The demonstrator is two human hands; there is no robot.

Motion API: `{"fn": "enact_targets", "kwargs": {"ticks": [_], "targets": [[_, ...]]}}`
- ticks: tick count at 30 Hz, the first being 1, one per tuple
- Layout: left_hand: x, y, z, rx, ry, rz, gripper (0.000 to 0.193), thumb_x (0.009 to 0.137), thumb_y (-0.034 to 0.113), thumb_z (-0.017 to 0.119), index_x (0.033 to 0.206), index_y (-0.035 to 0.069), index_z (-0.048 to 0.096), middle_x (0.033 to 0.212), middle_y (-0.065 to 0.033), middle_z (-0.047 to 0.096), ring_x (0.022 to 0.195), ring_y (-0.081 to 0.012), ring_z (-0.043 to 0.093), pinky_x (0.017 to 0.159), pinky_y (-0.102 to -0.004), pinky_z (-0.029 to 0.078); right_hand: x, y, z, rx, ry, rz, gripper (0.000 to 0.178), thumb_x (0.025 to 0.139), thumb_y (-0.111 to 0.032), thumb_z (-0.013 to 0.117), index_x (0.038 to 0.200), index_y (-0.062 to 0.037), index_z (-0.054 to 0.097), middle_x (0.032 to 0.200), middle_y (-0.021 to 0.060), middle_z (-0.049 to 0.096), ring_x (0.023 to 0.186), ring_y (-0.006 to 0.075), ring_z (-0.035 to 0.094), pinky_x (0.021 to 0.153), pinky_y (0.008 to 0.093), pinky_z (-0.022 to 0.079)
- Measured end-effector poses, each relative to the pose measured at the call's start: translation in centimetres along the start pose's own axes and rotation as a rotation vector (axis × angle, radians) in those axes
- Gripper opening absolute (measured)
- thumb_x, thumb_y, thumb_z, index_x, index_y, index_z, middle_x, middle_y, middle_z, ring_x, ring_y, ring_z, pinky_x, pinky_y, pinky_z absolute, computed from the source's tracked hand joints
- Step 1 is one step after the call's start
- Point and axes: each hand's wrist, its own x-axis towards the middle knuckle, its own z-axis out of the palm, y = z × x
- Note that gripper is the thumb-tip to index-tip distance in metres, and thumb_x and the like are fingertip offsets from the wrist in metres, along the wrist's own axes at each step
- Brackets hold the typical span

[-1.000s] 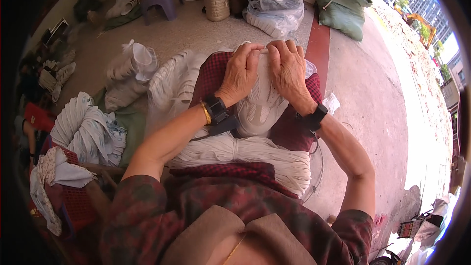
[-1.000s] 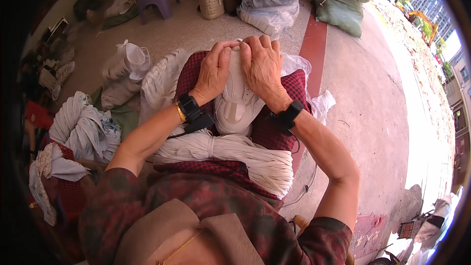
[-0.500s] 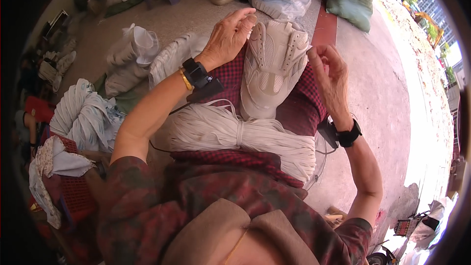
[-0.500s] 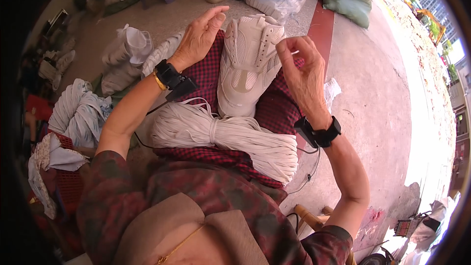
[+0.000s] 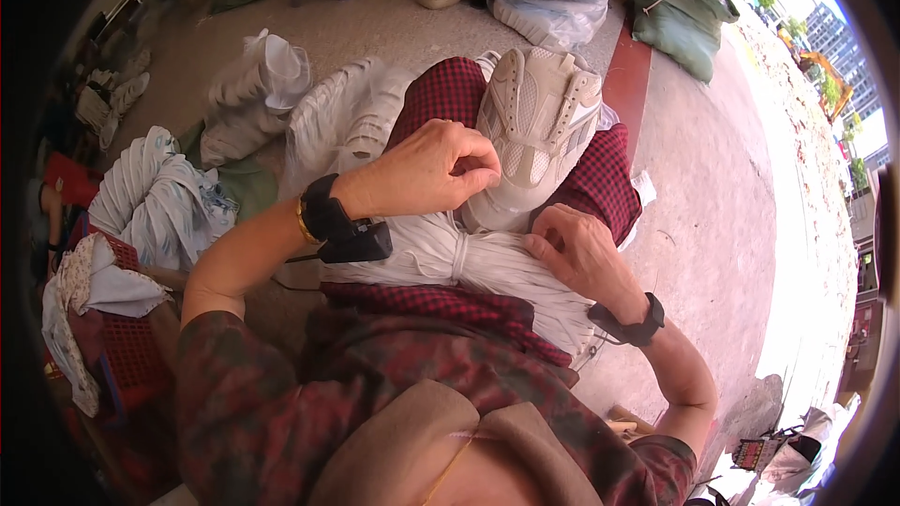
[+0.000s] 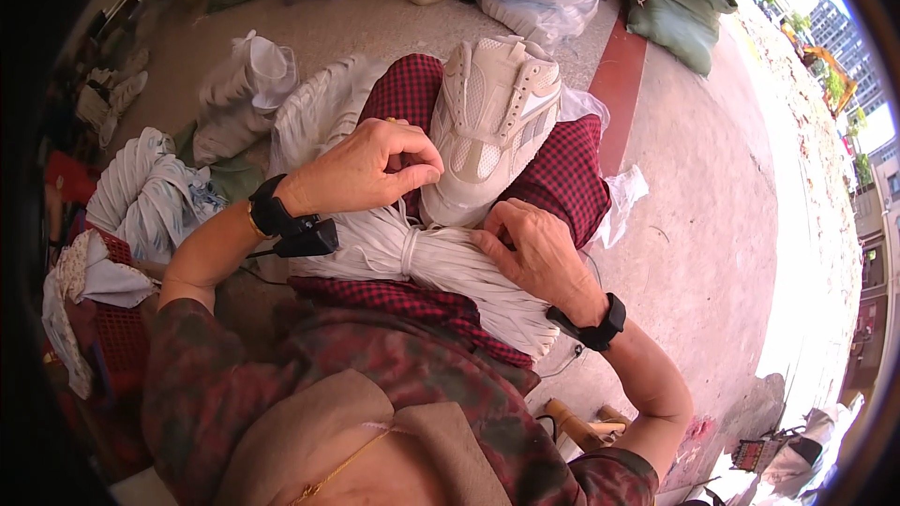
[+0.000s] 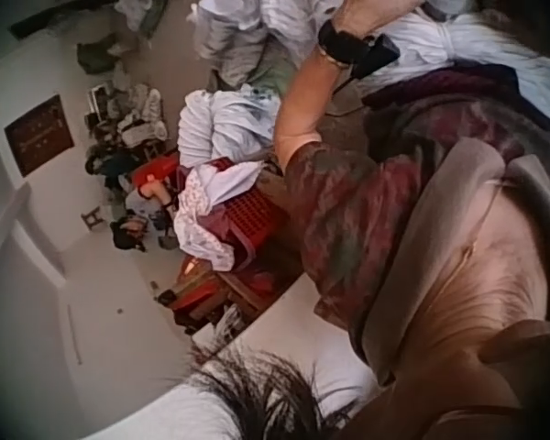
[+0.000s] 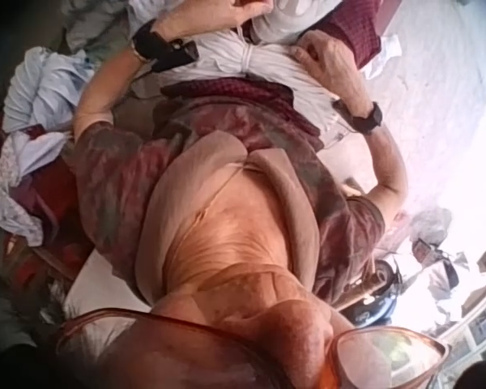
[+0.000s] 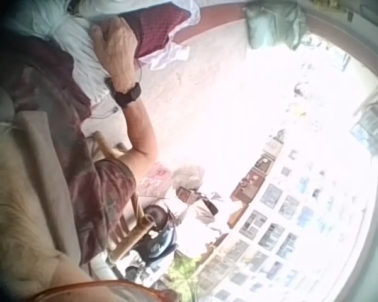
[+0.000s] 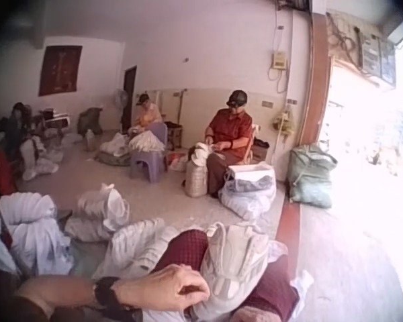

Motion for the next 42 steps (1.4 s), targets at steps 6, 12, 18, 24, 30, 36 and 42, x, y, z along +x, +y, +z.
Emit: {"fn": "enact_targets", "kwargs": {"ticks": [6,12,18,24,30,36,42], "targets": [[0.5,-0.8,2.1,-0.028,-0.029,0.078,0.012,0.084,0.01,0.067,0.088,-0.001,0.069,0.08,-0.0115,0.069,0.072,-0.0226,0.062,0.065,-0.0339,0.049,0.1,-0.4,-0.2,0.151,0.07,0.277,0.014,0.088,-0.014,0.063,0.087,0.0004,0.065,0.077,0.0105,0.061,0.068,0.0276,0.062,0.062,0.0371,0.048],[0.6,-0.8,2.1,0.046,-0.017,0.145,0.01,0.083,0.007,0.065,0.088,-0.001,0.069,0.082,-0.0125,0.069,0.076,-0.0278,0.062,0.071,-0.0367,0.05,0.0,0.1,0.2,-0.139,0.057,-0.104,0.014,0.086,-0.014,0.065,0.087,-0.0002,0.067,0.075,0.0113,0.06,0.072,0.0273,0.063,0.064,0.0367,0.049],[0.1,-0.3,1.9,0.022,-0.023,0.114,0.011,0.083,0.007,0.065,0.089,-0.001,0.069,0.082,-0.0129,0.07,0.077,-0.0263,0.064,0.069,-0.037,0.051,0.4,0.8,0.1,0.096,-0.014,0.138,0.019,0.088,-0.018,0.069,0.086,0.0004,0.072,0.076,0.0069,0.065,0.064,0.0149,0.058,0.059,0.0303,0.046],[0.6,0.0,3.3,0.063,-0.03,0.124,0.015,0.085,0.011,0.064,0.091,-0.002,0.069,0.079,-0.017,0.068,0.075,-0.0283,0.067,0.069,-0.0399,0.051,-0.1,-1.2,-2.0,0.701,-0.097,0.364,0.023,0.097,-0.022,0.063,0.095,-0.0006,0.071,0.071,-0.004,0.061,0.062,0.0019,0.051,0.055,0.0197,0.04],[0.6,2.4,3.9,-0.208,-0.112,0.066,0.023,0.093,0.018,0.062,0.092,-0.004,0.068,0.075,-0.014,0.068,0.072,-0.0196,0.067,0.069,-0.0318,0.051,-0.8,-5.1,-5.9,0.461,0.153,0.154,0.025,0.098,-0.025,0.062,0.093,-0.001,0.067,0.066,-0.0059,0.052,0.058,0.0009,0.044,0.05,0.0195,0.032],[0.1,3.4,0.8,-0.803,-0.288,-0.007,0.031,0.101,0.025,0.053,0.09,0.0,0.066,0.072,-0.0009,0.06,0.066,-0.0056,0.054,0.06,-0.0229,0.044,-3.8,-3.4,-18.5,0.221,0.927,-0.041,0.02,0.099,-0.022,0.058,0.089,-0.0061,0.06,0.061,-0.0101,0.032,0.053,-0.0013,0.02,0.047,0.0194,0.013],[-0.7,3.2,-7.8,-1.138,0.022,0.181,0.029,0.1,0.024,0.046,0.077,0.008,0.052,0.057,0.004,0.038,0.049,-0.0076,0.033,0.046,-0.0248,0.027,-13.4,6.6,-38.1,-0.993,1.473,0.208,0.039,0.093,-0.037,0.053,0.093,-0.0002,0.066,0.07,0.0099,0.059,0.062,0.0185,0.05,0.061,0.0382,0.043]]}}
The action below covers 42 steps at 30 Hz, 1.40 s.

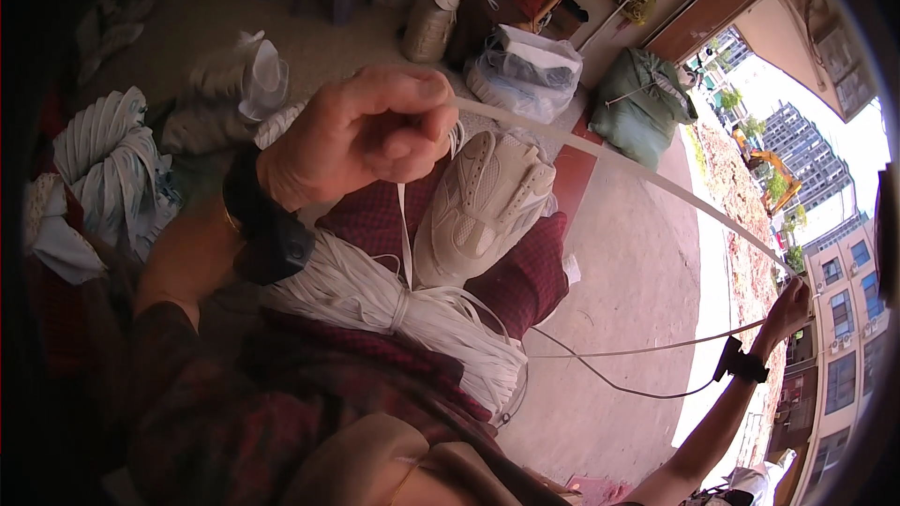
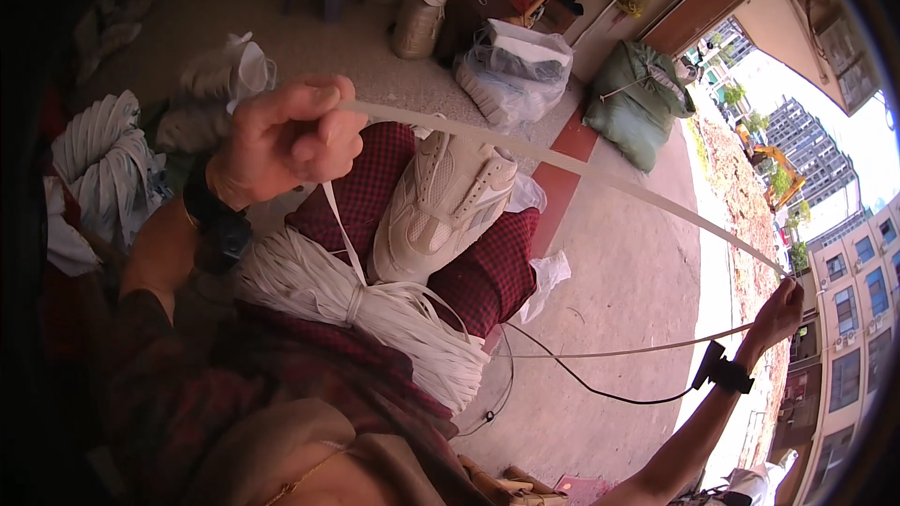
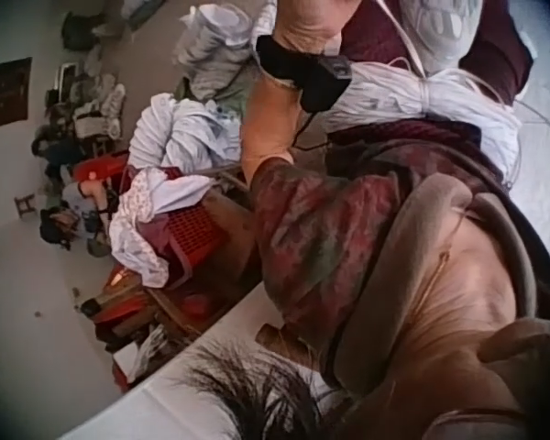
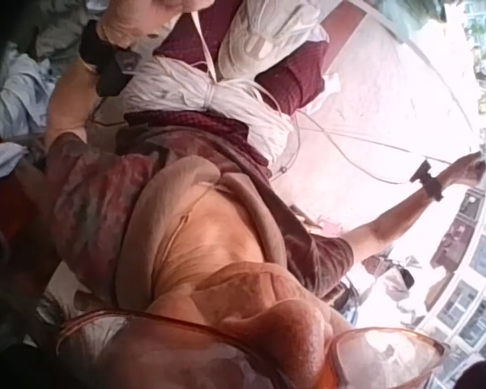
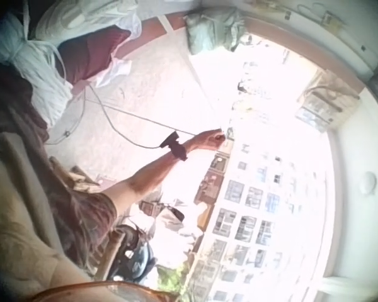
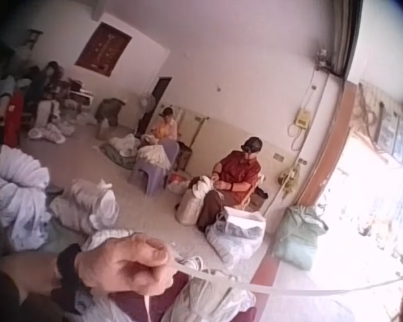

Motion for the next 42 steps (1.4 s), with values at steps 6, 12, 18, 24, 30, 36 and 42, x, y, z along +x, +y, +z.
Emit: {"fn": "enact_targets", "kwargs": {"ticks": [6,12,18,24,30,36,42], "targets": [[1.8,7.0,-0.8,-0.084,-0.144,0.282,0.032,0.1,0.027,0.045,0.076,0.006,0.052,0.058,0.0045,0.037,0.048,-0.0068,0.03,0.044,-0.0235,0.026,0.8,18.0,-2.5,-0.533,0.054,0.312,0.045,0.088,-0.045,0.054,0.093,-0.0034,0.07,0.092,0.0196,0.07,0.083,0.0398,0.066,0.076,0.0498,0.051],[2.0,2.3,0.5,0.315,-0.022,-0.061,0.033,0.101,0.028,0.05,0.092,-0.001,0.065,0.057,0.0044,0.045,0.049,-0.0035,0.036,0.044,-0.0222,0.027,-7.6,18.9,1.0,-0.718,-0.263,0.461,0.019,0.082,-0.024,0.057,0.087,-0.0073,0.064,0.092,0.0127,0.068,0.085,0.0317,0.066,0.072,0.0508,0.054],[4.6,-6.9,4.9,0.765,-0.235,-0.267,0.021,0.093,0.017,0.061,0.094,-0.001,0.073,0.075,-0.0002,0.067,0.065,-0.0071,0.054,0.062,-0.0261,0.045,-15.4,-12.2,5.3,0.677,-0.977,0.205,0.038,0.096,-0.025,0.054,0.125,-0.0007,0.057,0.123,0.0167,0.061,0.102,0.0274,0.065,0.091,0.0387,0.048],[5.0,-8.2,5.1,0.911,-0.232,-0.27,0.02,0.091,0.015,0.062,0.087,-0.003,0.07,0.07,-0.0071,0.066,0.066,-0.0088,0.056,0.064,-0.029,0.048,-22.0,-30.8,-2.8,1.431,-1.61,0.281,0.051,0.104,-0.044,0.042,0.122,0.0031,0.054,0.084,0.0036,0.059,0.071,0.0087,0.054,0.061,0.0259,0.045],[2.7,-6.3,3.2,1.013,-0.167,-0.358,0.02,0.088,0.014,0.059,0.082,-0.003,0.067,0.067,-0.0082,0.064,0.063,-0.0107,0.057,0.063,-0.0297,0.048,-21.8,-29.8,-2.0,1.135,-1.629,0.014,0.042,0.101,-0.037,0.05,0.098,0.0031,0.062,0.079,0.0063,0.061,0.071,0.0098,0.056,0.061,0.0261,0.046],[3.3,-5.6,4.0,0.986,-0.131,-0.158,0.02,0.085,0.012,0.06,0.08,-0.006,0.067,0.065,-0.0195,0.062,0.059,-0.016,0.062,0.058,-0.033,0.048,-22.5,-31.8,-1.8,1.724,-1.628,0.417,0.028,0.096,-0.016,0.04,0.112,0.0,0.056,0.084,0.0044,0.063,0.079,0.0113,0.06,0.069,0.026,0.049],[4.4,-4.3,1.5,1.154,-0.144,-0.171,0.014,0.087,0.011,0.063,0.085,-0.002,0.068,0.067,-0.0086,0.064,0.063,-0.0095,0.057,0.06,-0.0281,0.048,-20.3,-32.5,-0.2,1.404,-1.622,0.248,0.025,0.099,-0.026,0.056,0.102,-0.0013,0.061,0.081,-0.0049,0.056,0.072,0.0047,0.048,0.063,0.0203,0.039]]}}
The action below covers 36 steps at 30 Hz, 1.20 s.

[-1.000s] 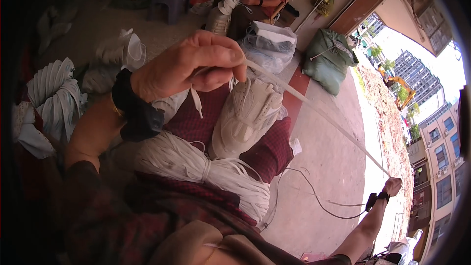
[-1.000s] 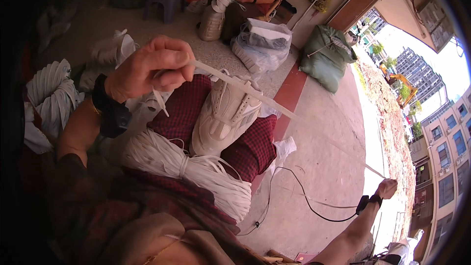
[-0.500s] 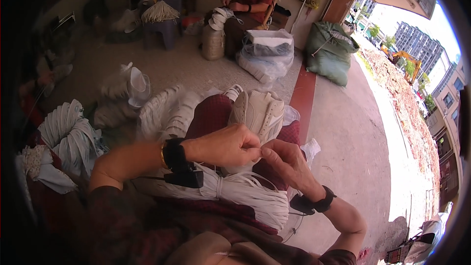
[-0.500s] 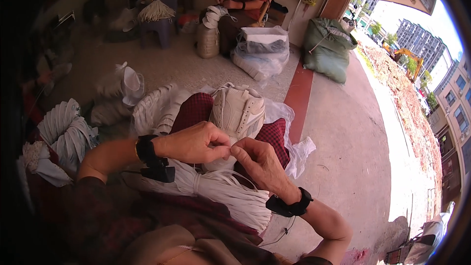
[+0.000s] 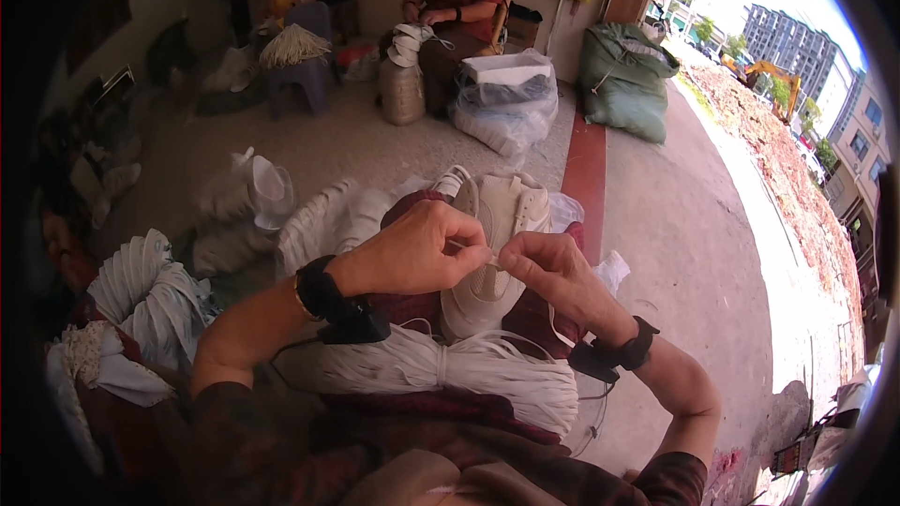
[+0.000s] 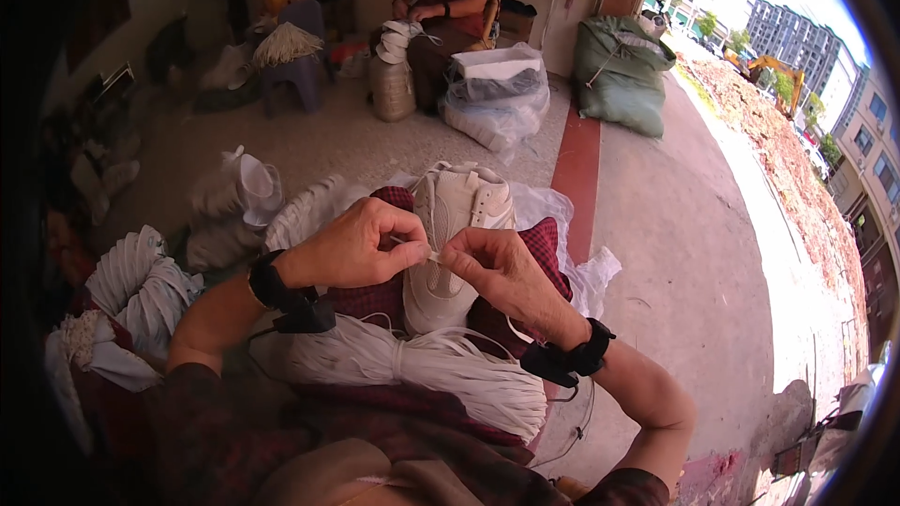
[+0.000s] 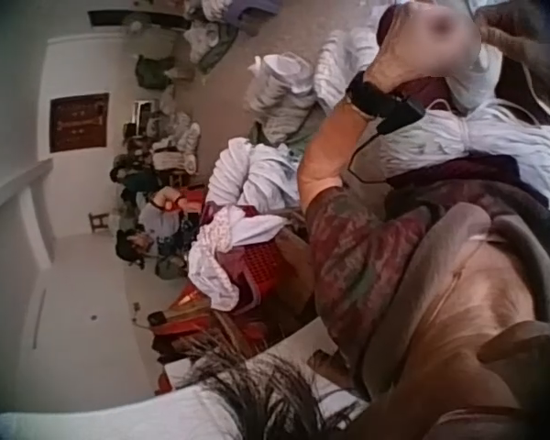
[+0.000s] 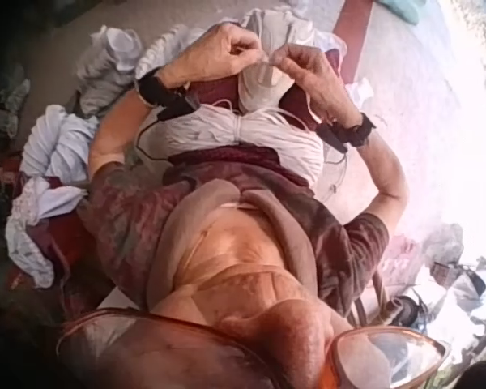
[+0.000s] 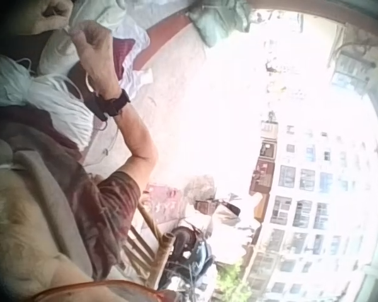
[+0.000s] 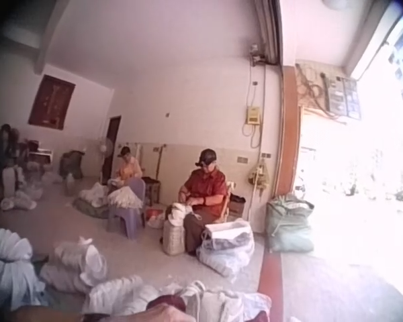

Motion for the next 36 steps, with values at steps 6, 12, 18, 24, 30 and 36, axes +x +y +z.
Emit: {"fn": "enact_targets", "kwargs": {"ticks": [6,12,18,24,30,36], "targets": [[4.5,-6.2,-0.9,0.107,0.229,0.084,0.033,0.084,0.01,0.067,0.116,0.005,0.06,0.113,-0.0061,0.058,0.076,-0.0147,0.058,0.068,-0.0277,0.051,5.7,-0.4,-3.7,-0.543,0.384,-0.25,0.024,0.09,-0.02,0.067,0.098,0.0019,0.062,0.079,0.0127,0.063,0.073,0.0187,0.061,0.067,0.0308,0.048],[6.1,-9.0,-1.6,-0.036,0.09,0.102,0.023,0.077,0.009,0.074,0.094,0.003,0.06,0.111,-0.003,0.058,0.074,-0.011,0.054,0.067,-0.0262,0.05,8.5,2.1,-4.4,-0.754,0.358,-0.303,0.037,0.071,-0.022,0.081,0.099,-0.0032,0.066,0.1,0.0163,0.062,0.092,0.0335,0.064,0.082,0.0405,0.051],[8.0,-7.0,-1.4,0.139,0.074,0.24,0.022,0.075,0.011,0.075,0.086,0.002,0.059,0.099,-0.0013,0.056,0.07,-0.0098,0.054,0.062,-0.0268,0.047,8.9,3.4,-4.5,-0.733,0.417,-0.367,0.03,0.068,-0.017,0.078,0.092,-0.0038,0.066,0.097,0.0146,0.06,0.091,0.0334,0.063,0.081,0.0412,0.051],[8.3,-6.3,-0.7,0.117,0.089,-0.018,0.03,0.071,0.014,0.078,0.093,0.003,0.061,0.095,-0.0018,0.06,0.065,-0.0094,0.054,0.061,-0.0273,0.048,7.8,3.5,-5.9,-0.35,0.287,-0.266,0.023,0.085,-0.014,0.065,0.105,-0.0018,0.069,0.093,0.0117,0.068,0.088,0.0192,0.065,0.079,0.0305,0.05],[7.1,-8.7,-0.9,-0.096,0.054,-0.006,0.039,0.075,0.009,0.075,0.11,0.006,0.058,0.1,-0.0011,0.057,0.07,-0.0062,0.056,0.062,-0.0229,0.049,2.2,2.0,-6.4,-0.049,0.244,-0.23,0.022,0.098,-0.018,0.06,0.108,-0.0005,0.067,0.09,-0.0001,0.067,0.076,0.0031,0.056,0.063,0.0196,0.045],[8.5,-9.6,-2.0,-0.416,-0.102,-0.119,0.04,0.078,0.007,0.074,0.114,0.007,0.057,0.103,0.0001,0.052,0.072,-0.0037,0.053,0.062,-0.0202,0.048,0.4,2.4,-4.8,0.265,0.149,-0.19,0.025,0.096,-0.013,0.062,0.118,-0.0018,0.061,0.094,-0.0001,0.068,0.077,0.0007,0.061,0.053,0.0152,0.039]]}}
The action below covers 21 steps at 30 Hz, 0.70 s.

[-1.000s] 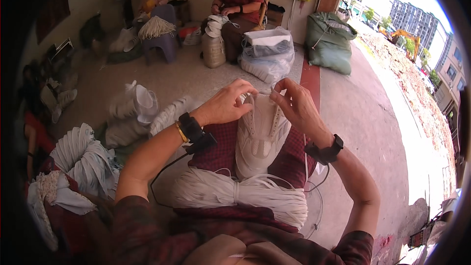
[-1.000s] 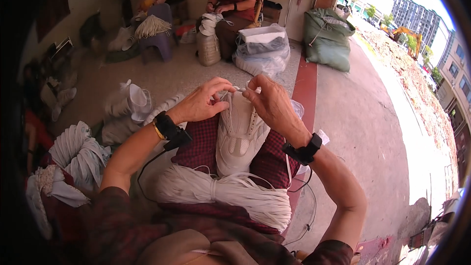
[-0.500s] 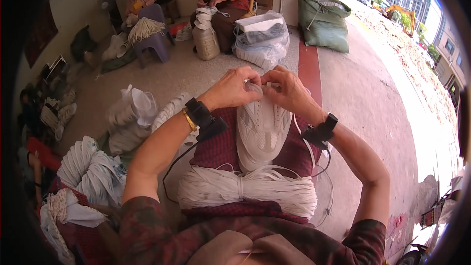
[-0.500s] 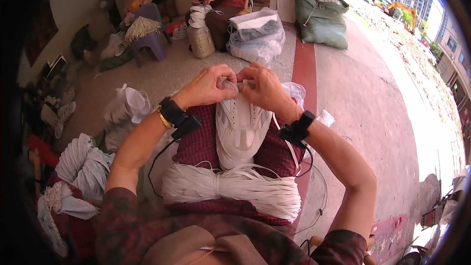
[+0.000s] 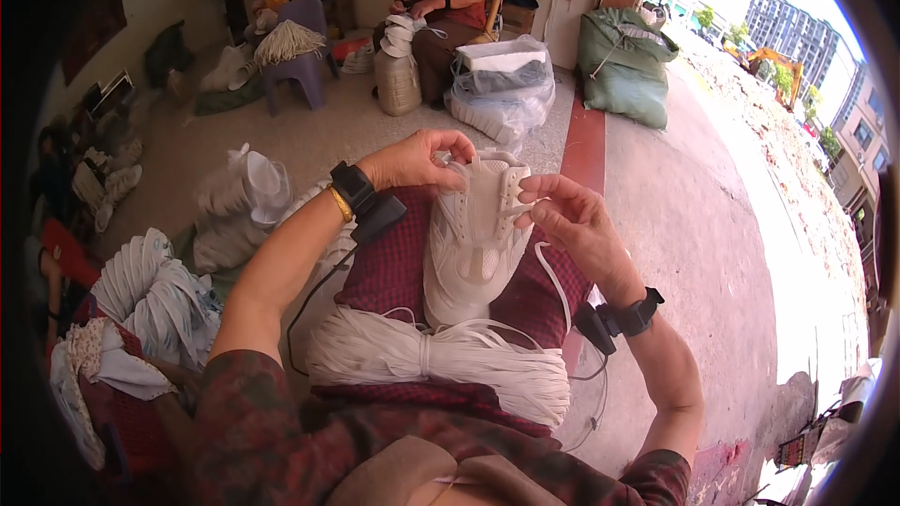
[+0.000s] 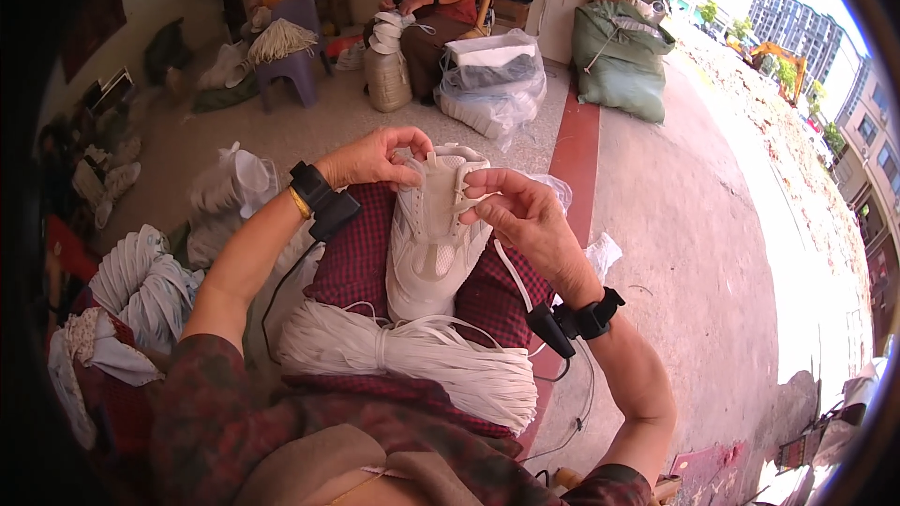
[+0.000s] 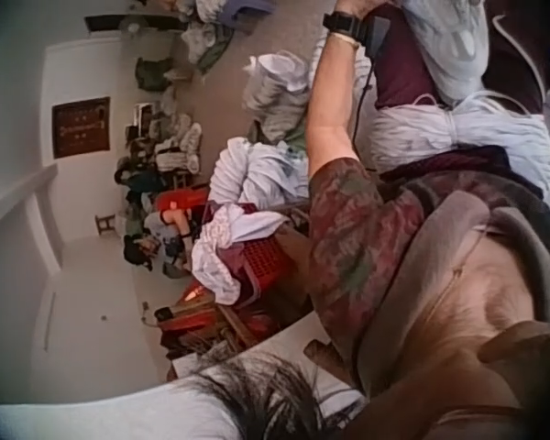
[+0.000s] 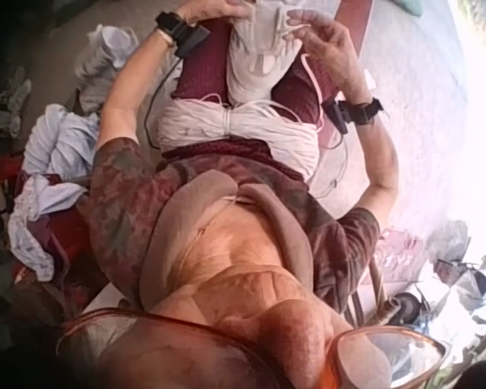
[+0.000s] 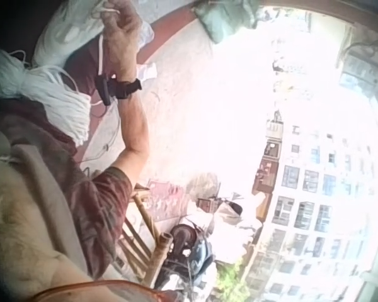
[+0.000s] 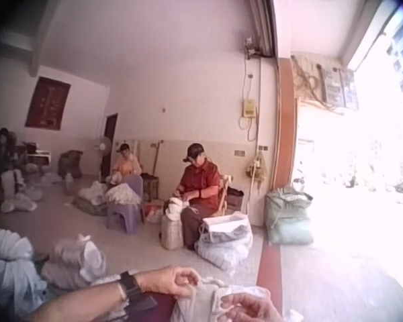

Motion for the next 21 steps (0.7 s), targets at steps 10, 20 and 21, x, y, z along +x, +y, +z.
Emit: {"fn": "enact_targets", "kwargs": {"ticks": [10,20,21], "targets": [[-3.8,4.6,5.2,0.511,0.469,0.311,0.026,0.078,0.004,0.071,0.103,0.004,0.065,0.089,-0.0035,0.061,0.063,-0.0093,0.055,0.058,-0.0268,0.048,1.0,1.7,-1.1,-0.399,0.166,0.052,0.015,0.091,-0.004,0.064,0.102,0.0053,0.068,0.08,0.0031,0.068,0.067,0.0051,0.061,0.059,0.0211,0.049],[-3.5,5.1,11.9,0.319,0.433,0.232,0.024,0.083,0.015,0.07,0.095,-0.005,0.065,0.074,-0.0179,0.068,0.067,-0.0243,0.068,0.064,-0.0348,0.051,0.0,-1.4,2.1,-0.757,0.24,-0.034,0.016,0.082,-0.004,0.066,0.094,0.0025,0.074,0.078,0.0119,0.072,0.065,0.0119,0.064,0.059,0.0277,0.051],[-3.3,4.8,12.0,0.264,0.469,0.254,0.022,0.082,0.014,0.069,0.093,-0.005,0.065,0.073,-0.018,0.067,0.066,-0.0244,0.067,0.063,-0.0345,0.051,-0.2,-1.7,2.2,-0.811,0.233,-0.072,0.017,0.082,-0.005,0.066,0.095,0.003,0.074,0.078,0.0147,0.071,0.064,0.0136,0.064,0.06,0.028,0.051]]}}
